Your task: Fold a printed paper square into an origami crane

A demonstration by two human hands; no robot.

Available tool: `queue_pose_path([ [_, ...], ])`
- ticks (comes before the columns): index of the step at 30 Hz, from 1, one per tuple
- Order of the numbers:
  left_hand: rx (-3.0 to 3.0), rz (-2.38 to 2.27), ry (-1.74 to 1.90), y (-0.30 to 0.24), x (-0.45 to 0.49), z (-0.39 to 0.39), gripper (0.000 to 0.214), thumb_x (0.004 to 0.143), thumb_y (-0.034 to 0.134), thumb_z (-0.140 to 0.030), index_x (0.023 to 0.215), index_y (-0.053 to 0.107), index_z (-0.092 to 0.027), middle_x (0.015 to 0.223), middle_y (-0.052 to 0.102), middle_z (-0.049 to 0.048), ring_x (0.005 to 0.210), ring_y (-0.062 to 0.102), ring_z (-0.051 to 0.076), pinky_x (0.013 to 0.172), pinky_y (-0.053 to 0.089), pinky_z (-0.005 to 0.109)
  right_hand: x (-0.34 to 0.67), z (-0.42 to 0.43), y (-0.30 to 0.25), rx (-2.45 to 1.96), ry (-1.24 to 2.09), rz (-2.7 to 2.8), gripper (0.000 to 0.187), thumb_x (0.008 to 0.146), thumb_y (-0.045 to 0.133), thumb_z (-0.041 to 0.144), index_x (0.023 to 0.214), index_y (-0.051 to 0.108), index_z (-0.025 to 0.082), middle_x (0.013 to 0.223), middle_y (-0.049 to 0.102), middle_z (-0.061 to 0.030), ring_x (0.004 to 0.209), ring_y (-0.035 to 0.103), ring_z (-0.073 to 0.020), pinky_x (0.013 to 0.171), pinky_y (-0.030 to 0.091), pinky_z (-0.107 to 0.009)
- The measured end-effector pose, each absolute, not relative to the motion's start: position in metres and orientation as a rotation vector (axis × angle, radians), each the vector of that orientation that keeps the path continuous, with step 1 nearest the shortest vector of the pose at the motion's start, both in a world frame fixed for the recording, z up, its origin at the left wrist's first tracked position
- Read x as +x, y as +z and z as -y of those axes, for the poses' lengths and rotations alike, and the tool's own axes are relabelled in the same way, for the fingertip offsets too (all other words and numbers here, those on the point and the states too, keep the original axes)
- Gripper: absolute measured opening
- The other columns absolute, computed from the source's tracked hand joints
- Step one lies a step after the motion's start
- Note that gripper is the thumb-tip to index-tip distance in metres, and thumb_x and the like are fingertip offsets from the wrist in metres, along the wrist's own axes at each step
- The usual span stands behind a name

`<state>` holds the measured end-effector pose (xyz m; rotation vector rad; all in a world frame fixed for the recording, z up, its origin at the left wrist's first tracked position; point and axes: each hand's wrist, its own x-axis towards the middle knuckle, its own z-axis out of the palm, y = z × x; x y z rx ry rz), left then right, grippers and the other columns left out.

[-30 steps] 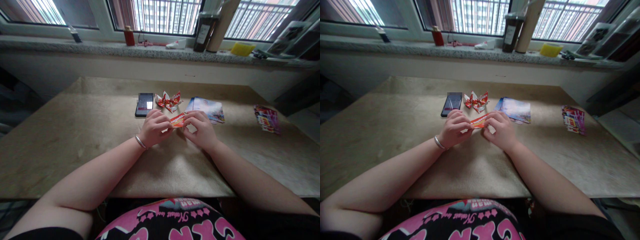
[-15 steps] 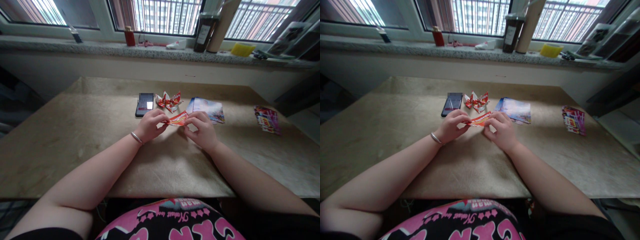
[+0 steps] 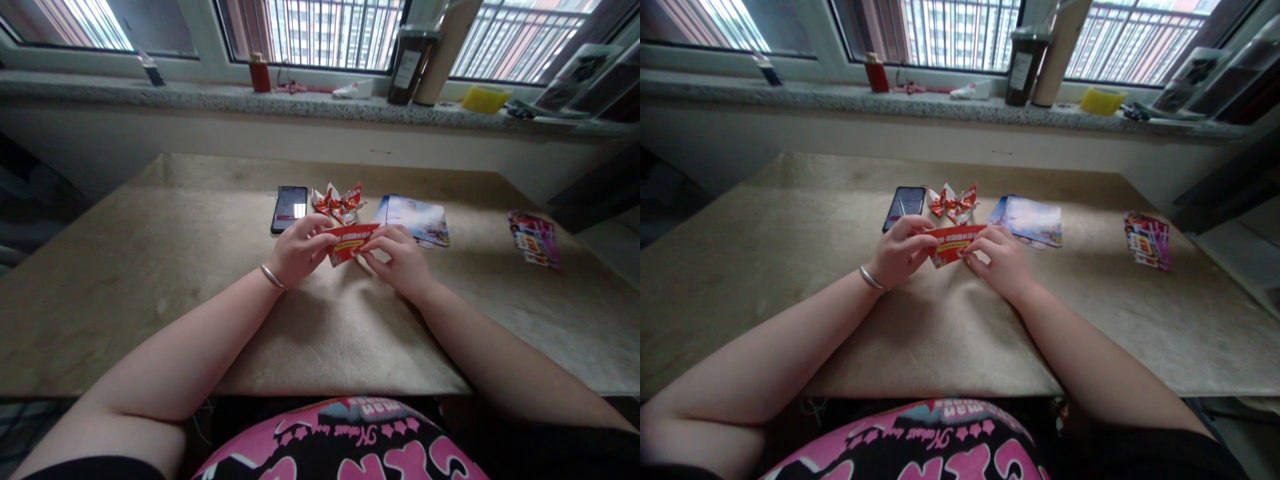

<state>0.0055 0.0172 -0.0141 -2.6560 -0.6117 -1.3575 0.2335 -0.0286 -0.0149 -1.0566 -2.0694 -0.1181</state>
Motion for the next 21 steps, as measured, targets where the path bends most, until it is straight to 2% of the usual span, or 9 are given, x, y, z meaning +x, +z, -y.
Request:
queue_pose_path([
  [6, -2.545, 0.568, -1.051, -0.007, 0.005, -0.013, 0.016, 0.089, 0.048, -0.023, 0.083, 0.062, -0.02, 0.098, 0.06, 0.0029, 0.078, 0.055, 0.011, 0.069, 0.046, 0.024, 0.234, 0.029, -0.016, -1.094, -0.081, 2.042, 0.005, 0.081, 0.061, 0.024, 0.083, 0.065, 0.025, 0.086, 0.065, -0.0035, 0.086, 0.058, -0.0199, 0.081, 0.047, -0.039],
  [10, -2.598, 0.398, -0.974, -0.003, 0.009, -0.01, 0.016, 0.089, 0.047, -0.023, 0.087, 0.063, -0.021, 0.097, 0.062, 0.0026, 0.076, 0.055, 0.011, 0.068, 0.046, 0.023, 0.233, 0.03, -0.013, -1.104, -0.114, 2.007, 0.012, 0.081, 0.061, 0.025, 0.091, 0.066, 0.026, 0.099, 0.066, -0.0051, 0.095, 0.058, -0.0216, 0.087, 0.046, -0.041],
  [15, -2.717, 0.333, -0.909, -0.002, 0.009, -0.006, 0.019, 0.083, 0.047, -0.015, 0.089, 0.064, -0.021, 0.107, 0.06, 0.0038, 0.084, 0.057, 0.013, 0.076, 0.049, 0.026, 0.233, 0.028, -0.014, -1.104, -0.111, 2.035, 0.02, 0.082, 0.059, 0.024, 0.101, 0.064, 0.026, 0.103, 0.067, -0.0051, 0.101, 0.057, -0.0225, 0.092, 0.045, -0.042],
  [21, -2.889, 0.321, -1.0, -0.009, 0.006, -0.011, 0.02, 0.081, 0.054, -0.018, 0.1, 0.059, -0.019, 0.118, 0.054, 0.0087, 0.1, 0.057, 0.017, 0.085, 0.05, 0.031, 0.236, 0.026, -0.018, -1.134, -0.131, 2.023, 0.018, 0.084, 0.057, 0.022, 0.099, 0.066, 0.025, 0.094, 0.068, -0.0055, 0.099, 0.058, -0.0227, 0.09, 0.047, -0.041],
])
